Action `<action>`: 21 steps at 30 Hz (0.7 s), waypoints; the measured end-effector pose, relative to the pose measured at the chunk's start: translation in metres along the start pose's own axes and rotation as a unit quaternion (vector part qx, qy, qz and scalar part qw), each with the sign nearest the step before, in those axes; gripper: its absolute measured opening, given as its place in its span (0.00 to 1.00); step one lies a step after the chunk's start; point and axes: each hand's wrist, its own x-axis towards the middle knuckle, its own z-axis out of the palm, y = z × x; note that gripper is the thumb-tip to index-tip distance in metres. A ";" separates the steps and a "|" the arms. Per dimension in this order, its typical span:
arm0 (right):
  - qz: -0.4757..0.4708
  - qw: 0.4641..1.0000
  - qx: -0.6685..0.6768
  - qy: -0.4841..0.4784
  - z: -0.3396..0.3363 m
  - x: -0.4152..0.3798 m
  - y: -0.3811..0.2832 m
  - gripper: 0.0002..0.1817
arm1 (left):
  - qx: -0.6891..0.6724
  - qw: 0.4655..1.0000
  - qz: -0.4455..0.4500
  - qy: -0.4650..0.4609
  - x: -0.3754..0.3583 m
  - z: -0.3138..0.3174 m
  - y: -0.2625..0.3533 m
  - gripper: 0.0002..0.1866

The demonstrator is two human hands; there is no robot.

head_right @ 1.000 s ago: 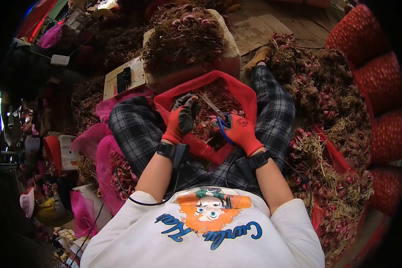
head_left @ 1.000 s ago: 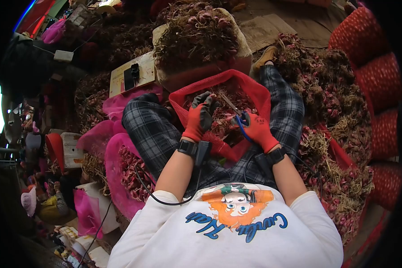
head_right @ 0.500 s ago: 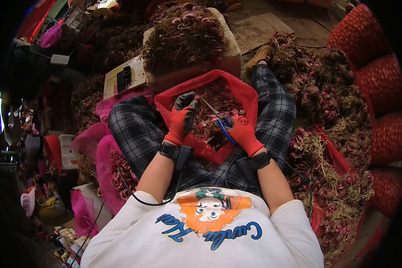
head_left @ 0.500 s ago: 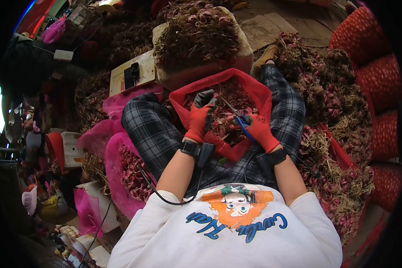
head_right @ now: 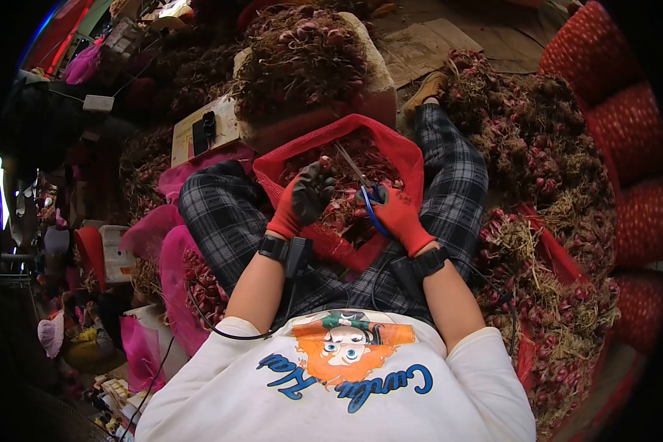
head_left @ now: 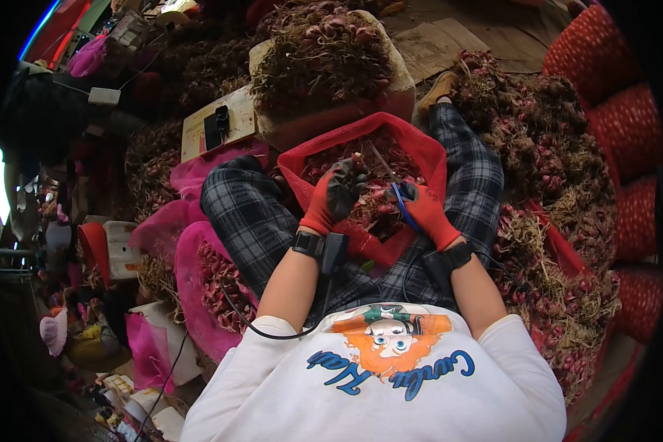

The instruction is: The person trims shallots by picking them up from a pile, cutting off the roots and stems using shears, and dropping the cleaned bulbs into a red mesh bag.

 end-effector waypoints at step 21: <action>-0.088 0.990 0.107 0.028 0.003 0.021 0.013 0.17 | 0.323 0.940 0.020 0.107 -0.009 0.022 -0.023 0.07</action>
